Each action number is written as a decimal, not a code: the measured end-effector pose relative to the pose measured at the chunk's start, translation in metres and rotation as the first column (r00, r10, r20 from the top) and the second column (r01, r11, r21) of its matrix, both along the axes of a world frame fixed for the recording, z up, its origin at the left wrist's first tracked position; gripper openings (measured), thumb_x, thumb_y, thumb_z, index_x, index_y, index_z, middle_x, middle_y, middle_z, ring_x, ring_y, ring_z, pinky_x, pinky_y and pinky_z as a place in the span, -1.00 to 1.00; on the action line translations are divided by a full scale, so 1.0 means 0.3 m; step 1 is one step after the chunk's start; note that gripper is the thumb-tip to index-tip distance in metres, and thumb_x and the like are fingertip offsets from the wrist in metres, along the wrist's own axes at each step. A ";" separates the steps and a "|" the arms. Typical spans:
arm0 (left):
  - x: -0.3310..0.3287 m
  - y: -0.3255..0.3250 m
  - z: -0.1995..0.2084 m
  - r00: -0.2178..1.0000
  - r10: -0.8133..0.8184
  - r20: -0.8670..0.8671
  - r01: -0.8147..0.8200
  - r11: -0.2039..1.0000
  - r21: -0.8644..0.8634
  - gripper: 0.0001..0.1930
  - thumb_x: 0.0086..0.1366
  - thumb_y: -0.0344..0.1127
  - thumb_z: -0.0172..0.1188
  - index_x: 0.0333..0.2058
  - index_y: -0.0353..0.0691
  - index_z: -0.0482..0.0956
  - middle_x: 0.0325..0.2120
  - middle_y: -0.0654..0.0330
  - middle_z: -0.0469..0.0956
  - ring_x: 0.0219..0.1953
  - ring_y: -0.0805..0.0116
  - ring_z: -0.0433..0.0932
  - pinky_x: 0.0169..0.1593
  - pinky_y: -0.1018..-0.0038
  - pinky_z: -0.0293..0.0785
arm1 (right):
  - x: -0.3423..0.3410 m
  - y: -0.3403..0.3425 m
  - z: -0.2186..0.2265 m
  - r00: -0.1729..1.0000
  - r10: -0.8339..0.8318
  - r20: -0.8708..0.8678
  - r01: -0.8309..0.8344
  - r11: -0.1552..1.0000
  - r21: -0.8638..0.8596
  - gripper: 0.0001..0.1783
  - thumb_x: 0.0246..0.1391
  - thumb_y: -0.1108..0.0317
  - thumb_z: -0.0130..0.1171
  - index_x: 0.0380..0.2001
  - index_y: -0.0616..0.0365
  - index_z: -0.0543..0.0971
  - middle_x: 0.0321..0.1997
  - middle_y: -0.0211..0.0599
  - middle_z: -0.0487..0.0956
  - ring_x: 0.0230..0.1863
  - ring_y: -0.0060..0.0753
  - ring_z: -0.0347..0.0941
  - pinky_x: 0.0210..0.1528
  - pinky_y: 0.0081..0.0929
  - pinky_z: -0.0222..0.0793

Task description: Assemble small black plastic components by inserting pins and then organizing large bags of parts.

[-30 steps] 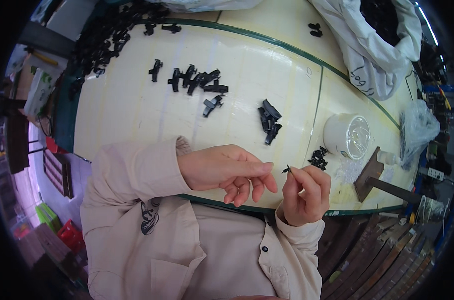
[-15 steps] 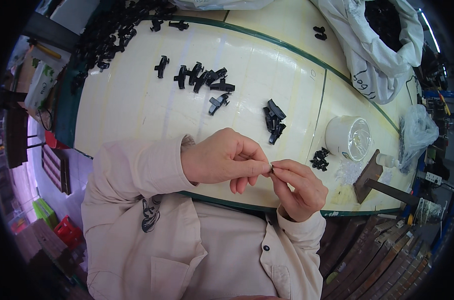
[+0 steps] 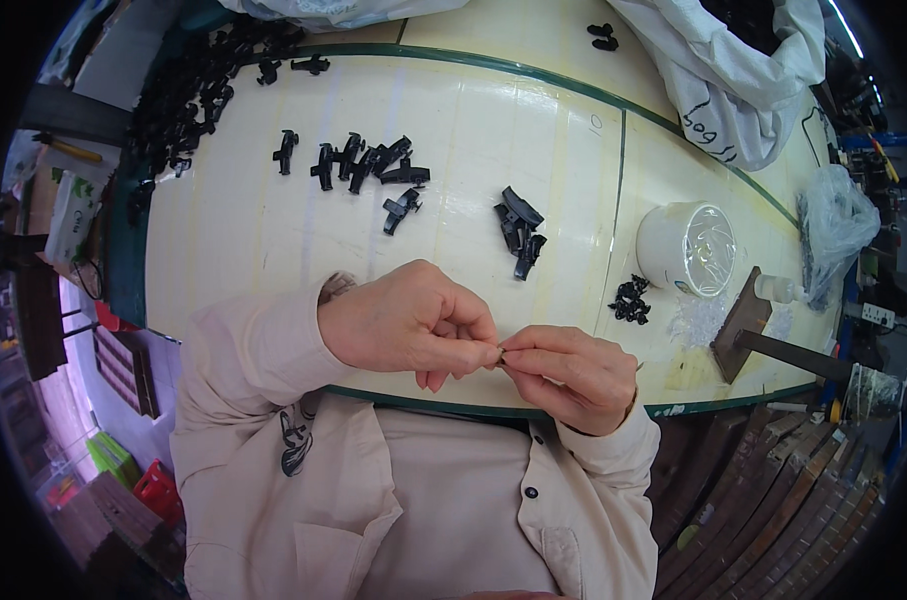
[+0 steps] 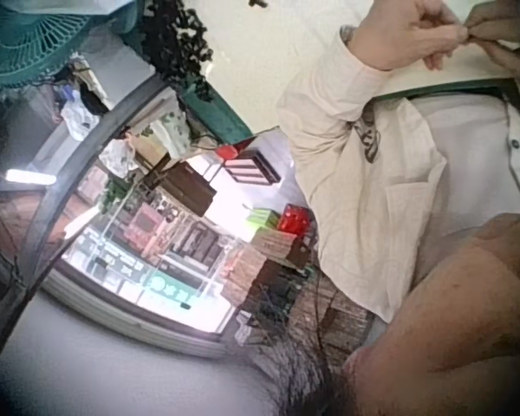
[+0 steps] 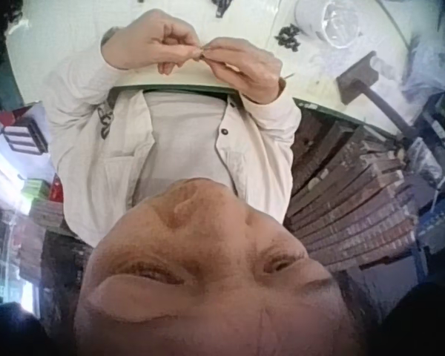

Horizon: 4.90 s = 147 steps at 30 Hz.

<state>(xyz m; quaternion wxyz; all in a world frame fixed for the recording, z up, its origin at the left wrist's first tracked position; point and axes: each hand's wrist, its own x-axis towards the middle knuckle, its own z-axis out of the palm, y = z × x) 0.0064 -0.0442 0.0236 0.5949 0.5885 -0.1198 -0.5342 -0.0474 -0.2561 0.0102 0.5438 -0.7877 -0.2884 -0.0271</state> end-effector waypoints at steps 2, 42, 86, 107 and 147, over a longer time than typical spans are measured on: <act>0.003 0.000 -0.002 1.000 -0.008 -0.028 0.008 1.000 0.000 -0.82 0.20 -0.33 0.12 -0.40 -0.36 0.55 -0.70 0.28 0.48 -0.67 0.60 0.47 -0.57 0.69 0.39 | 0.005 -0.006 0.005 0.999 0.048 -0.014 -0.048 0.999 0.001 -0.77 -0.25 0.67 0.26 -0.39 0.33 0.56 -0.33 -0.16 0.57 -0.44 -0.34 0.54 -0.48 -0.58 0.49; 0.082 -0.091 -0.049 0.651 0.190 0.735 -0.369 0.925 0.088 -0.78 0.00 -0.42 0.32 -0.34 -0.31 0.55 -0.53 0.24 0.42 -0.50 0.48 0.38 -0.39 0.58 0.33 | 0.053 -0.315 0.229 0.759 -0.559 0.335 0.649 0.690 -0.320 -0.80 -0.29 0.76 0.21 -0.48 0.36 0.54 -0.42 -0.18 0.58 -0.65 -0.67 0.32 -0.61 -0.78 0.20; -0.019 -0.007 -0.065 0.831 0.385 -0.401 -0.494 0.843 -0.215 -0.66 0.19 -0.53 0.07 -0.03 -0.37 0.42 -0.28 0.14 0.55 -0.32 0.40 0.57 -0.29 0.55 0.55 | 0.059 0.018 0.022 0.960 -0.267 0.087 0.256 0.959 0.123 -0.73 -0.35 0.76 0.26 -0.44 0.34 0.55 -0.44 -0.12 0.57 -0.47 -0.40 0.54 -0.44 -0.63 0.46; -0.021 -0.006 -0.085 0.786 0.285 -0.548 -0.485 0.835 -0.261 -0.59 0.23 -0.46 0.06 0.07 -0.36 0.30 -0.28 0.24 0.47 -0.25 0.47 0.51 -0.12 0.53 0.52 | 0.053 0.015 0.004 0.897 -0.371 0.239 0.336 0.926 0.174 -0.65 -0.35 0.81 0.25 -0.37 0.33 0.53 -0.40 -0.04 0.57 -0.46 -0.38 0.53 -0.42 -0.61 0.46; -0.311 0.339 -0.107 0.545 0.837 -0.054 -0.799 0.499 -0.335 -0.75 0.28 -0.37 0.03 -0.11 -0.36 0.43 -0.35 0.24 0.53 -0.33 0.54 0.51 -0.25 0.61 0.46 | -0.139 0.127 -0.090 0.854 -0.520 -0.006 0.502 0.820 0.275 -0.86 0.01 0.67 0.02 -0.32 0.37 0.50 -0.24 -0.06 0.51 -0.41 -0.42 0.41 -0.25 -0.54 0.38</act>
